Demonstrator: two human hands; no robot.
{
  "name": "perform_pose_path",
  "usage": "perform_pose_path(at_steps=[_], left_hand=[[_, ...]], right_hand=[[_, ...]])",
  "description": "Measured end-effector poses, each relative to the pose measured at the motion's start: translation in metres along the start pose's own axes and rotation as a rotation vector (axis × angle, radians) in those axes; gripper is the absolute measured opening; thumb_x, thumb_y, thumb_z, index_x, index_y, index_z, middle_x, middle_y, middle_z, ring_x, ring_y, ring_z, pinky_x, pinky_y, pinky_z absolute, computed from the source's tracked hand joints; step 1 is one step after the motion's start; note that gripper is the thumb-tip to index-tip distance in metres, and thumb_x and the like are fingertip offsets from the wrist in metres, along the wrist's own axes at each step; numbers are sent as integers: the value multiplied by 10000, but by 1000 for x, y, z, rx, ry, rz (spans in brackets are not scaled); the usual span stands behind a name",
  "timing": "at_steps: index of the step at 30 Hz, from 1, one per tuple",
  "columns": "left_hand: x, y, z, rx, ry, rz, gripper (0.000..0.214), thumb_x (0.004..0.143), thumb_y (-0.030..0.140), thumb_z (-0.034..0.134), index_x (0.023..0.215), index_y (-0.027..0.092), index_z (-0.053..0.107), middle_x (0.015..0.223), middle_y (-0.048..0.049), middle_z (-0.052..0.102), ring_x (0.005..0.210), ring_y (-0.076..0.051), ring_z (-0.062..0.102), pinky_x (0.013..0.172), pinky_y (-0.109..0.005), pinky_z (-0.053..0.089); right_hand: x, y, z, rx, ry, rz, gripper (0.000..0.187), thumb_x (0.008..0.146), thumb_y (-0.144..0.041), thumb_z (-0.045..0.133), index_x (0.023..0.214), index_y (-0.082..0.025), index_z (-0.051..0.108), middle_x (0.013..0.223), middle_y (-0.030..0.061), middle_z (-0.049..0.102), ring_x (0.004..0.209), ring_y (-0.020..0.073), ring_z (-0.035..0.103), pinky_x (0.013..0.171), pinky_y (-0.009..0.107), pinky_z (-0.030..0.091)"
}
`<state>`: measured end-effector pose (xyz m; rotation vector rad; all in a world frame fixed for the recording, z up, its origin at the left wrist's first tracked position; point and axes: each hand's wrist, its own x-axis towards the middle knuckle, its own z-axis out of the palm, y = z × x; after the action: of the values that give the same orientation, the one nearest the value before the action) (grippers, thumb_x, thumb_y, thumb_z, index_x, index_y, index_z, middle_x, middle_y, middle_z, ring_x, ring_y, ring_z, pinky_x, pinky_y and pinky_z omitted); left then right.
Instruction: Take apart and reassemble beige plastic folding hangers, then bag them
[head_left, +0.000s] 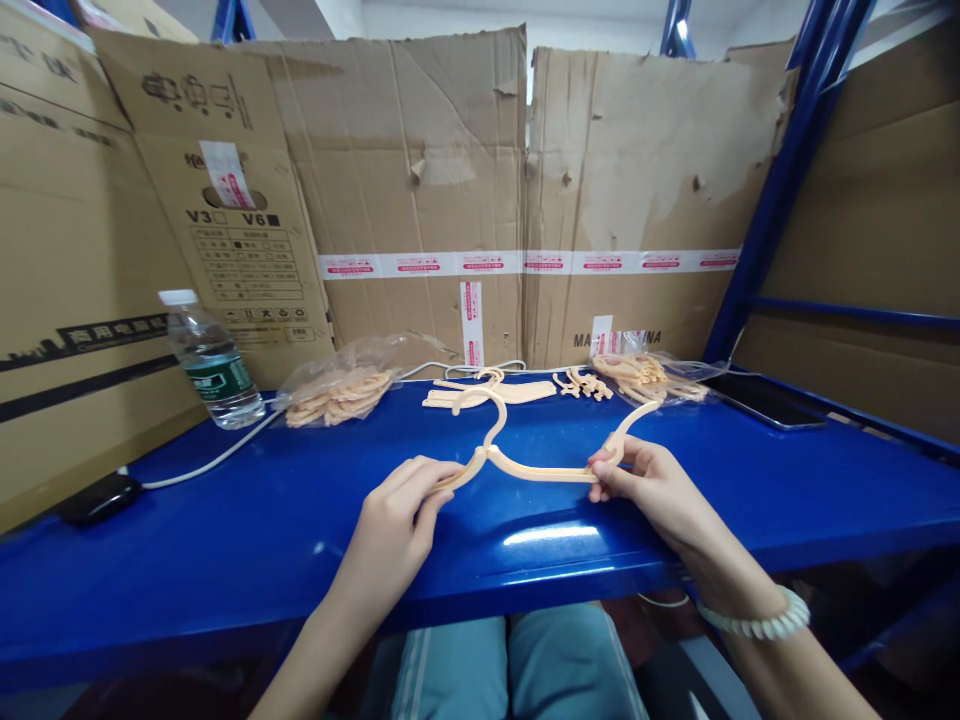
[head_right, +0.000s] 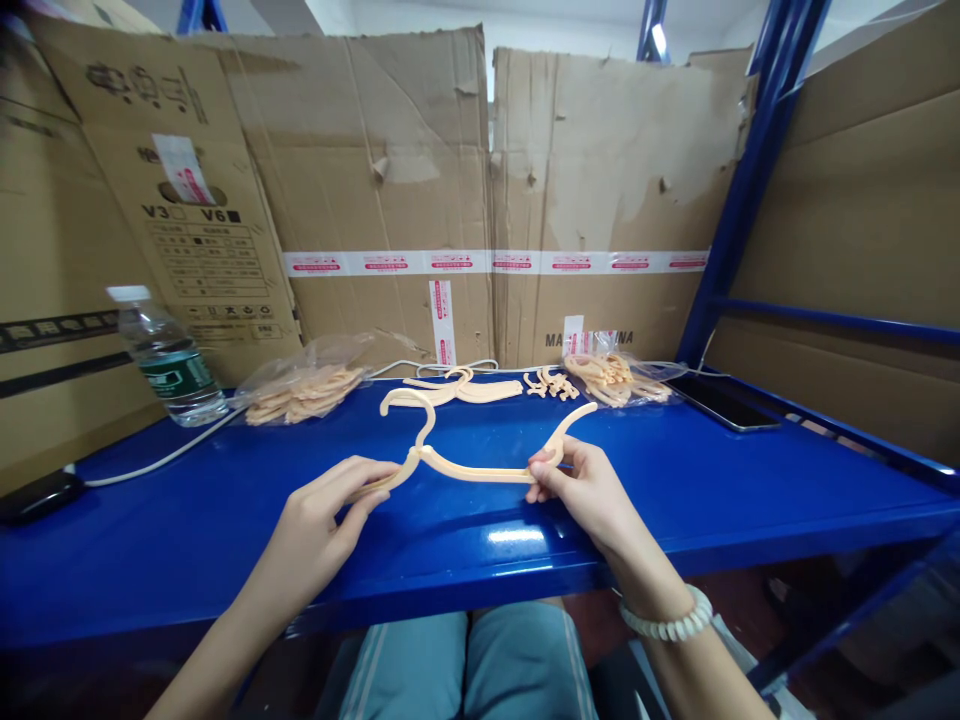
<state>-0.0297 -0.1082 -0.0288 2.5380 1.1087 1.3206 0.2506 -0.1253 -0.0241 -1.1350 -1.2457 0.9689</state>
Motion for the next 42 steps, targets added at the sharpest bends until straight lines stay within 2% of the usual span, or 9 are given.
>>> perform_pose_path(at_steps=[5, 8, 10, 14, 18, 22, 26, 33, 42], left_hand=[[-2, -3, 4, -87, -5, -110, 216, 928, 225, 484, 1066, 213, 650, 1009, -40, 710, 915, -198, 692, 842, -328, 570], [-1, -6, 5, -104, -4, -167, 230, 905, 243, 499, 1087, 206, 635, 995, -44, 715, 889, -203, 702, 824, -339, 593], [2, -7, 3, -114, -27, -190, 232, 900, 261, 500, 1080, 204, 635, 984, -47, 715, 878, -199, 705, 800, -321, 603], [13, -4, -7, -119, -135, -147, 236, 923, 278, 453, 1059, 205, 632, 1037, -50, 702, 938, -188, 698, 843, -288, 583], [32, -9, -18, 39, -222, -52, 242, 920, 247, 434, 1062, 193, 621, 1043, -66, 678, 971, -217, 671, 859, -335, 549], [52, -23, -19, 140, -326, 88, 249, 940, 233, 398, 1024, 187, 628, 1029, -76, 651, 956, -217, 641, 848, -348, 515], [62, -37, -8, 195, -409, 175, 227, 910, 175, 407, 988, 185, 620, 970, -66, 668, 904, -208, 634, 812, -333, 509], [59, -52, 6, 214, -417, 177, 191, 875, 140, 441, 965, 191, 601, 961, -63, 685, 891, -212, 632, 799, -339, 505], [58, -56, 0, 257, -403, 149, 147, 883, 157, 467, 938, 193, 599, 927, -58, 671, 885, -217, 628, 782, -316, 488]], right_hand=[[-2, 0, -3, 170, 38, 4, 386, 612, -448, 853, 741, -176, 611, 700, 1, 637, 597, 144, 636, 563, 260, 497], [-2, 0, -4, 254, 50, -30, 340, 649, -393, 848, 871, -186, 694, 736, 0, 610, 634, 118, 584, 499, 201, 438], [-3, -1, -6, 297, 79, -65, 309, 639, -356, 862, 855, -185, 721, 725, 2, 596, 635, 102, 536, 464, 173, 391], [-2, -4, -13, 320, 102, -40, 321, 623, -338, 876, 874, -180, 752, 763, 32, 632, 666, 121, 549, 466, 183, 406], [1, -8, -33, 267, 152, -17, 351, 596, -361, 887, 875, -194, 755, 744, 35, 673, 687, 141, 594, 515, 202, 453], [6, -6, -55, -31, 201, -28, 375, 560, -424, 880, 821, -185, 755, 760, 46, 719, 691, 164, 623, 603, 250, 492], [12, 3, -66, -399, 196, -141, 347, 628, -473, 799, 805, -179, 752, 804, 72, 749, 740, 233, 660, 709, 331, 505], [15, 12, -65, -710, 136, -190, 233, 770, -432, 653, 817, -217, 729, 837, 66, 752, 795, 270, 673, 742, 358, 494], [15, 19, -59, -1265, 269, -336, 133, 836, -270, 574, 801, -199, 681, 857, 99, 678, 861, 292, 601, 748, 382, 459]])
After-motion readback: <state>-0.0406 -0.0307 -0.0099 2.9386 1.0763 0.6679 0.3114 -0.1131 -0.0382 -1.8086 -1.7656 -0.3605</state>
